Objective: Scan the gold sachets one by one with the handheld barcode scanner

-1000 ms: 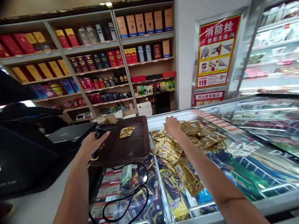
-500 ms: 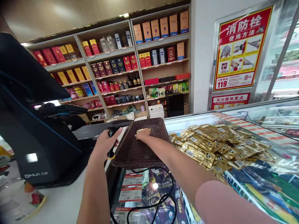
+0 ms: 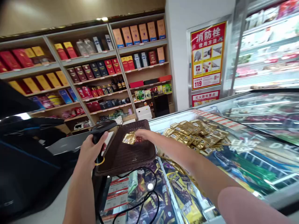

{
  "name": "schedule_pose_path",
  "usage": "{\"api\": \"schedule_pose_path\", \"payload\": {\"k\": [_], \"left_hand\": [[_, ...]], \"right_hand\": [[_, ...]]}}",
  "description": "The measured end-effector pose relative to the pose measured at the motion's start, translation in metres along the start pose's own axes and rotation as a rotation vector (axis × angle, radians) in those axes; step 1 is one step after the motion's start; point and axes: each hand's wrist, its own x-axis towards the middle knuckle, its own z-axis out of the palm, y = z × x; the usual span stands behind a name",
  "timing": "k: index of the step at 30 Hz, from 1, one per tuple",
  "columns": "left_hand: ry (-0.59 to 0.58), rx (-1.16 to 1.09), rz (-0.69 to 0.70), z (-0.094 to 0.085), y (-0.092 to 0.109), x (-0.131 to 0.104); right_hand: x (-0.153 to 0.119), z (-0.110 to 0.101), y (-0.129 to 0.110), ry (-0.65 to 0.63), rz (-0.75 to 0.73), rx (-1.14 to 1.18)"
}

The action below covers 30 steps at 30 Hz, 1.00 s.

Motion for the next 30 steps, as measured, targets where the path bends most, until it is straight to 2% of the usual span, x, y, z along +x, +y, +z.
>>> {"api": "schedule_pose_path", "payload": {"k": [2, 5, 8, 10, 13, 16, 25, 30], "left_hand": [[-0.015, -0.058, 0.03, 0.013, 0.006, -0.004], [-0.08, -0.117, 0.087, 0.035, 0.014, -0.014], [-0.226, -0.1, 0.136, 0.056, 0.019, -0.026], [-0.326, -0.056, 0.169, 0.067, 0.02, -0.033], [-0.393, 0.027, 0.204, 0.078, 0.018, -0.037], [-0.387, 0.095, 0.224, 0.082, 0.014, -0.036], [-0.363, 0.104, 0.202, 0.078, 0.014, -0.034], [-0.414, 0.126, 0.208, 0.077, 0.017, -0.034]], "right_hand": [[-0.025, -0.023, 0.014, 0.01, 0.046, 0.071], [-0.067, -0.052, 0.037, 0.068, -0.009, 0.245], [-0.1, -0.073, 0.055, 0.183, -0.081, 0.344], [-0.112, -0.084, 0.062, 0.244, -0.095, 0.36], [-0.119, -0.094, 0.064, 0.297, -0.103, 0.371], [-0.121, -0.097, 0.06, 0.326, -0.098, 0.371], [-0.126, -0.098, 0.055, 0.352, -0.029, 0.307], [-0.126, -0.099, 0.059, 0.332, -0.05, 0.308]]}}
